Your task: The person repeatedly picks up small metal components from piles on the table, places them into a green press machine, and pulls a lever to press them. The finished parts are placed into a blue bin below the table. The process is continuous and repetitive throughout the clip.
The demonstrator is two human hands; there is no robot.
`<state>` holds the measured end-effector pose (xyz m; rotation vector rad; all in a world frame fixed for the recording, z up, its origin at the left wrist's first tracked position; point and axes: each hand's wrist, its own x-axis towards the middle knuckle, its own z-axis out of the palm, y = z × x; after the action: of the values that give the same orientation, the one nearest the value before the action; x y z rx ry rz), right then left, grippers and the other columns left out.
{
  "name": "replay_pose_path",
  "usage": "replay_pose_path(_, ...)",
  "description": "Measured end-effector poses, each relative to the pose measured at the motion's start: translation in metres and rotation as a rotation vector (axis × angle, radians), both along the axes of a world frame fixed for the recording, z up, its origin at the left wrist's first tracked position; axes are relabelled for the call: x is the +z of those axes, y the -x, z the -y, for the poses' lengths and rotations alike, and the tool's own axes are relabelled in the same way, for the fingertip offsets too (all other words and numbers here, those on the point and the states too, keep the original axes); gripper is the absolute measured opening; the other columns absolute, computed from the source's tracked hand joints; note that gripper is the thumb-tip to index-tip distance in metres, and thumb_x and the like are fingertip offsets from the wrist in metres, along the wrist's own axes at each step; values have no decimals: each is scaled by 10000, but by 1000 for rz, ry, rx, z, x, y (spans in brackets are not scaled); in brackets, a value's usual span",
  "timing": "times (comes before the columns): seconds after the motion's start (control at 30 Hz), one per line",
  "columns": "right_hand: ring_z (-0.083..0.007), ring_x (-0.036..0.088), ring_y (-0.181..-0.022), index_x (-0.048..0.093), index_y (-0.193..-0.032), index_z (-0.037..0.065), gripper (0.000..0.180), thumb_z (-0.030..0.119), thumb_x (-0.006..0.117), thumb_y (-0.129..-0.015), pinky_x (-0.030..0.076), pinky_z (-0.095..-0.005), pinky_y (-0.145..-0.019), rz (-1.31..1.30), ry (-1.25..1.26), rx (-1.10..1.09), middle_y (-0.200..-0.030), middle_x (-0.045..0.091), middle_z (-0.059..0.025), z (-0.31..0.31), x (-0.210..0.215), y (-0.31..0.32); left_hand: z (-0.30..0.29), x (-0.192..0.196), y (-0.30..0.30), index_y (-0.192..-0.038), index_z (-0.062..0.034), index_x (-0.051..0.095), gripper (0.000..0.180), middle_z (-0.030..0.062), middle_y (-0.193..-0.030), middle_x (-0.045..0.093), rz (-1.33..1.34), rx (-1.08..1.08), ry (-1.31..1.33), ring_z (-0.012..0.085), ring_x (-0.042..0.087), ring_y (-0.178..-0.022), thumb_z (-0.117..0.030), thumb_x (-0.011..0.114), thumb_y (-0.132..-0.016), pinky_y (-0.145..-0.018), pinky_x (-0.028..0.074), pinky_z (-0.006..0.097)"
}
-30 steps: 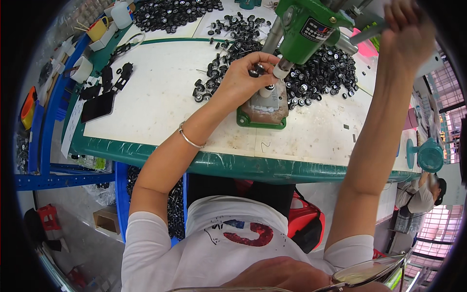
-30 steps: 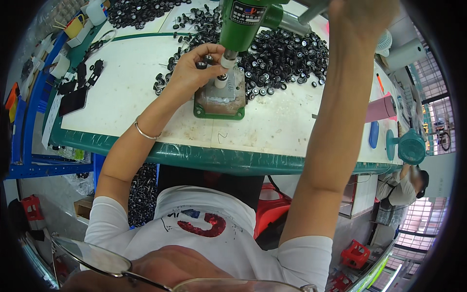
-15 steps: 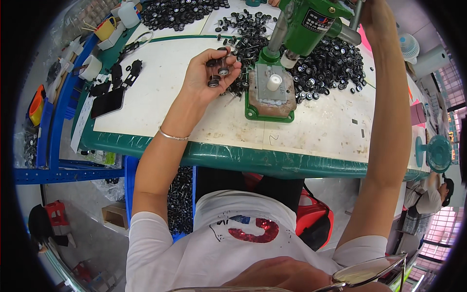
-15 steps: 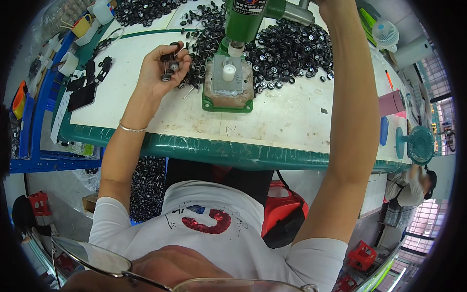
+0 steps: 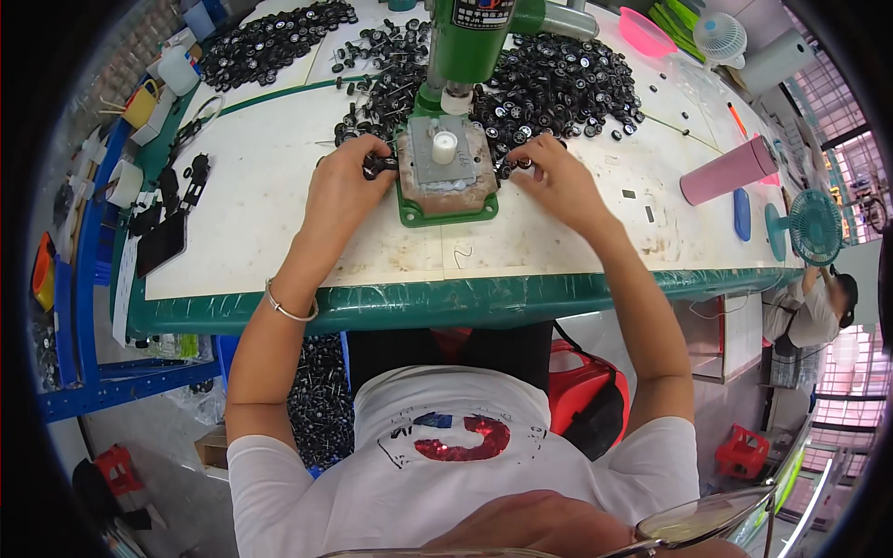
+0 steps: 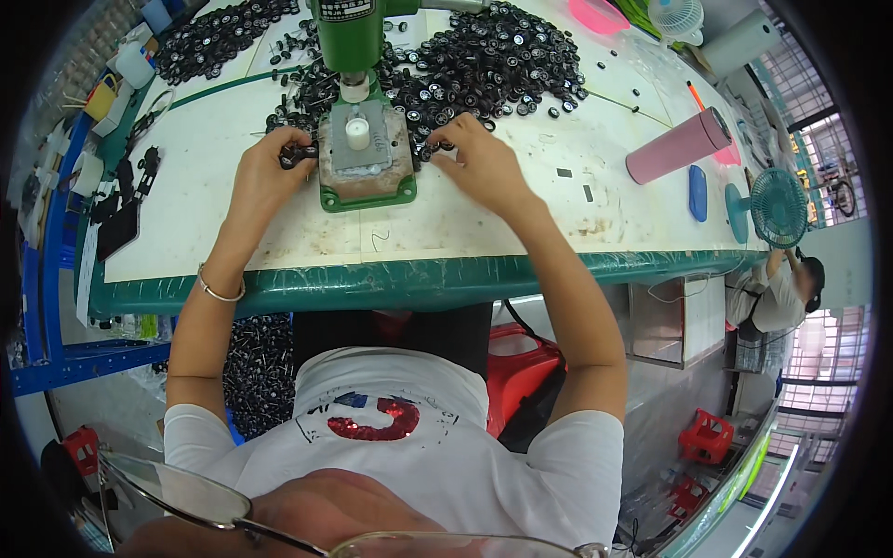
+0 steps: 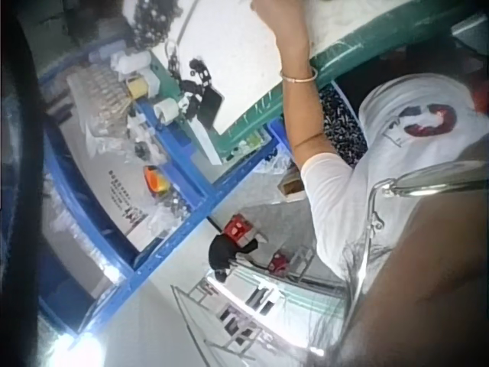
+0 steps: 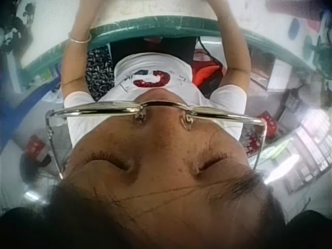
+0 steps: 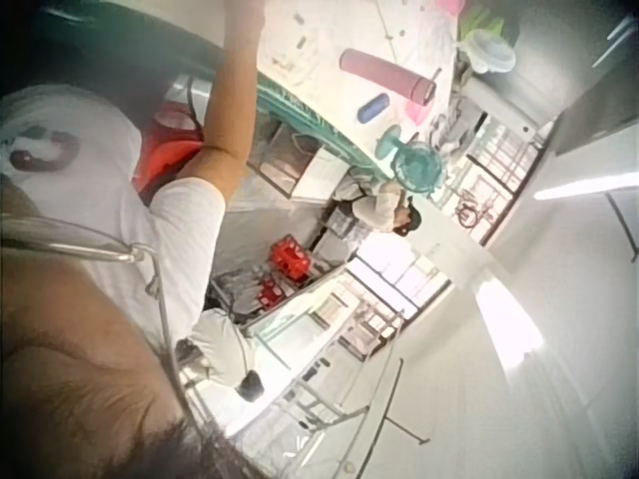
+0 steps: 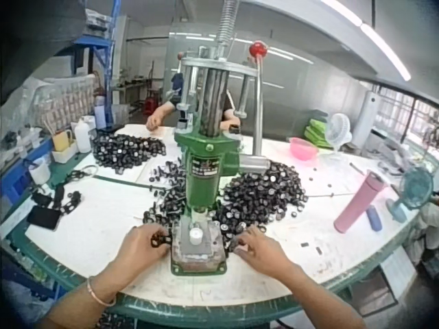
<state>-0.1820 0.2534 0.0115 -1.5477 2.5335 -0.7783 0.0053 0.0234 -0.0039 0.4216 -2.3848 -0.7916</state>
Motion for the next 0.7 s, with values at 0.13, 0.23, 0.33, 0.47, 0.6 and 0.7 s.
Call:
replay_pose_path(0.13,-211,607,-743,602,-1005,137,163,197,635,-857,484,-349,-665,-33,5,-35,-949,543,-38,4,-3,-7,-5,13,-8,-963,-45,655,194,70,-772,668,77,42,-262,118,610,-610,-41,696,-773,-530,446,247)
replay_pose_path(0.23,-208,609,-743,595,-979,127,133,180,627,-861,486,-344,-662,-27,13,2,-970,550,-30,4,-2,-3,-4,22,-16,-997,-37,647,200,56,-805,684,26,24,-550,77,605,-604,-23,677,-801,-482,418,195)
replay_pose_path(0.33,-212,611,-752,593,-936,106,97,153,627,-858,489,-339,-665,-105,38,60,-953,581,-28,4,-3,0,-3,29,-14,-1068,-28,624,257,89,-880,705,-111,-48,-798,73,626,-637,-30,671,-815,-471,410,173)
replay_pose_path(0.47,-182,601,-749,618,-957,73,114,128,632,-857,483,-306,-660,-79,69,35,-914,603,-40,6,7,3,-3,41,-4,-1095,19,578,284,154,-956,705,-167,-138,-1037,73,642,-699,-51,666,-835,-429,381,164)
replay_pose_path(0.6,-109,552,-778,647,-1087,36,248,82,650,-843,454,-240,-687,264,392,56,-924,613,-53,24,31,-6,-2,40,15,-1067,44,556,287,183,-952,693,-210,-262,-1247,47,536,-583,-64,681,-833,-407,345,143)
replay_pose_path(0.7,-123,559,-801,651,-1092,35,270,102,667,-830,458,-243,-721,316,447,161,-943,612,-49,49,29,-16,-7,35,26,-1048,24,562,293,117,-812,665,-241,-274,-1327,56,493,-536,-62,708,-809,-406,327,170)
